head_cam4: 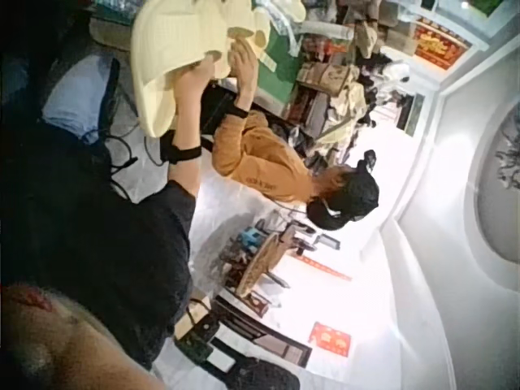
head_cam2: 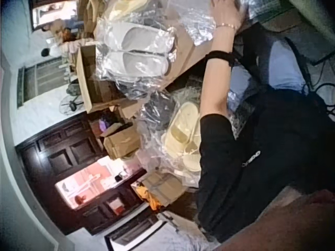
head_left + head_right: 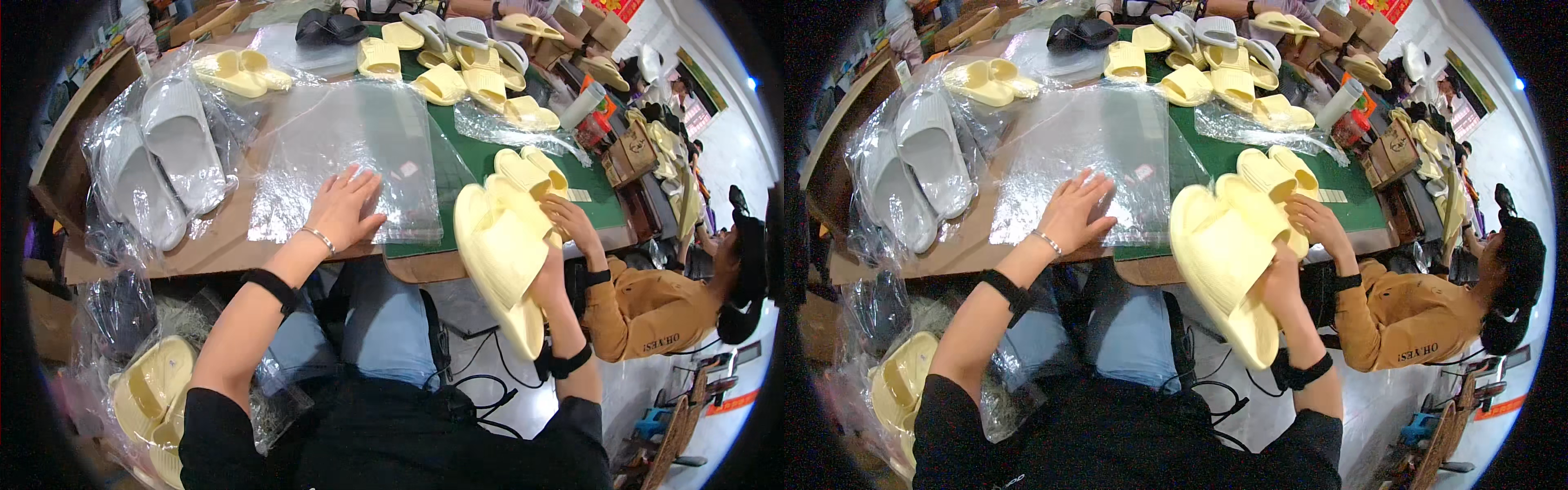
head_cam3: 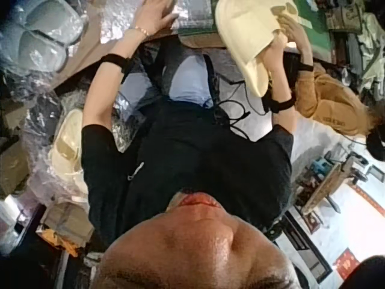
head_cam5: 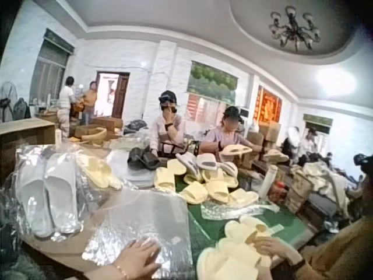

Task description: The person is sorting and bagging pairs of yellow, white, and black sandals into plastic bags at a factory workbench.

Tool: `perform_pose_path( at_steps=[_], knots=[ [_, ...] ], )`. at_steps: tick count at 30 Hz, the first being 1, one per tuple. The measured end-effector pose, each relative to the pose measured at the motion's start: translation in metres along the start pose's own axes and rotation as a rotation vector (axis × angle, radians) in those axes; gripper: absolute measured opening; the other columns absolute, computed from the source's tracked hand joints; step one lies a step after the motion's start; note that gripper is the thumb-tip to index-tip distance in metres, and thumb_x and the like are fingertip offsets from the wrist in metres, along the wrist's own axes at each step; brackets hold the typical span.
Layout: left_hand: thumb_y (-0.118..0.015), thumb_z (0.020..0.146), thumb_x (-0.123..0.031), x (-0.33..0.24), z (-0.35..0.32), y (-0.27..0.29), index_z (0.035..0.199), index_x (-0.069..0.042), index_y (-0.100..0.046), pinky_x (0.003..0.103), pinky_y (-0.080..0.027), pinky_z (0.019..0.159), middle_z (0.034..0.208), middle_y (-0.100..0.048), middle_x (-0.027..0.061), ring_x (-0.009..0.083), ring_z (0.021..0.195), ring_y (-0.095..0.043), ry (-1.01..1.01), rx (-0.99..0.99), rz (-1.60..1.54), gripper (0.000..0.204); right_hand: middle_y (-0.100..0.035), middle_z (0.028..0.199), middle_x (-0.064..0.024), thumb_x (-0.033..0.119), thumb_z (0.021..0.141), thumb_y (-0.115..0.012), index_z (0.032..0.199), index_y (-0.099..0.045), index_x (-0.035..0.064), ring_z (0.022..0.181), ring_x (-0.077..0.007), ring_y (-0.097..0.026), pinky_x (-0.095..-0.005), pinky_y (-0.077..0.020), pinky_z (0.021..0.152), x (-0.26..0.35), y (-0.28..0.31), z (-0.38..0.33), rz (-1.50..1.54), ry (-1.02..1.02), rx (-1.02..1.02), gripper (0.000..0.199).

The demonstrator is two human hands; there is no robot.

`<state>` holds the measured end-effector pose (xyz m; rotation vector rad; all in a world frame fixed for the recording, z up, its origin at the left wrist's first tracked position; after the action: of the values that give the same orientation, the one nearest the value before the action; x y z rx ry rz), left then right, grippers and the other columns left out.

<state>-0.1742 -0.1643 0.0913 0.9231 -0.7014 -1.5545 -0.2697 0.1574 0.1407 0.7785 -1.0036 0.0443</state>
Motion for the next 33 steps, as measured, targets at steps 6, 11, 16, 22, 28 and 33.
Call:
perform_pose_path(
  at_steps=[6, 11, 16, 22, 28, 33],
  knots=[
    [-0.053, 0.084, -0.024, 0.007, 0.006, -0.017, 0.105, -0.008, -0.058, 0.039, -0.04, 0.088, 0.111, -0.06, 0.0079, 0.0256, 0.106, -0.053, 0.067, 0.104, -0.088, 0.027, -0.064, 0.095, -0.0138, 0.003, 0.076, -0.061, 0.101, -0.06, -0.0006, 0.089, -0.0217, -0.06, -0.0287, -0.0455, 0.076, 0.024, -0.021, -0.021, -0.055, -0.099, 0.123, 0.025],
    [-0.053, 0.084, -0.019, 0.003, 0.014, -0.001, 0.096, -0.005, -0.062, 0.037, -0.044, 0.083, 0.104, -0.062, 0.0113, 0.0293, 0.097, -0.057, 0.177, 0.104, -0.282, 0.021, -0.061, 0.082, -0.0154, 0.003, 0.074, -0.061, 0.095, -0.062, 0.001, 0.075, -0.0308, -0.057, -0.0347, -0.0451, 0.067, 0.024, -0.025, -0.02, -0.104, -0.044, 0.1, 0.021],
    [-0.053, 0.085, -0.018, -0.003, 0.013, 0.004, 0.101, -0.005, -0.063, 0.038, -0.042, 0.089, 0.11, -0.06, 0.0139, 0.0314, 0.102, -0.054, 0.137, 0.021, -0.422, 0.023, -0.061, 0.084, -0.0164, 0.003, 0.073, -0.061, 0.096, -0.061, 0.0008, 0.077, -0.0328, -0.057, -0.0358, -0.0452, 0.069, 0.02, -0.031, -0.018, -0.144, -0.035, 0.133, 0.023],
    [-0.064, 0.07, -0.027, -0.001, -0.01, -0.004, 0.115, -0.006, -0.051, 0.043, -0.039, 0.092, 0.111, -0.054, 0.0172, 0.0346, 0.105, -0.05, 0.08, 0.133, -0.297, 0.052, -0.061, 0.107, -0.0128, 0.007, 0.076, -0.064, 0.109, -0.055, -0.0026, 0.099, -0.0205, -0.057, -0.0316, -0.0442, 0.084, 0.035, -0.052, -0.005, -0.279, 0.031, 0.267, 0.035],
    [-0.05, 0.082, -0.021, -0.036, 0.007, -0.021, 0.093, -0.011, -0.06, 0.038, -0.045, 0.079, 0.093, -0.061, 0.0089, 0.0246, 0.089, -0.059, 0.145, 0.129, -0.202, 0.018, -0.06, 0.108, -0.0121, 0.012, 0.076, -0.065, 0.108, -0.058, -0.0019, 0.099, -0.0238, -0.056, -0.034, -0.0413, 0.086, 0.036, -0.046, -0.018, -0.159, 0.042, 0.09, 0.036],
    [-0.039, 0.089, -0.034, -0.012, 0.009, -0.009, 0.092, -0.007, -0.062, 0.041, -0.044, 0.08, 0.097, -0.061, 0.0165, 0.0329, 0.091, -0.057, 0.257, 0.185, -0.475, 0.035, -0.062, 0.103, -0.0152, 0.011, 0.074, -0.067, 0.103, -0.059, -0.0039, 0.094, -0.0234, -0.058, -0.0345, -0.0434, 0.081, 0.027, -0.046, -0.017, -0.181, 0.03, 0.186, 0.033]
  ],
)
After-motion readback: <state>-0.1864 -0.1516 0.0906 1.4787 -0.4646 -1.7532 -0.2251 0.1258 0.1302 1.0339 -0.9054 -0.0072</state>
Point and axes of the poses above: each hand's wrist, its own z-axis towards the middle knuckle, its own y-axis out of the back of the hand, x = y × z, the point moved 1 cm from there along z, towards the middle knuckle
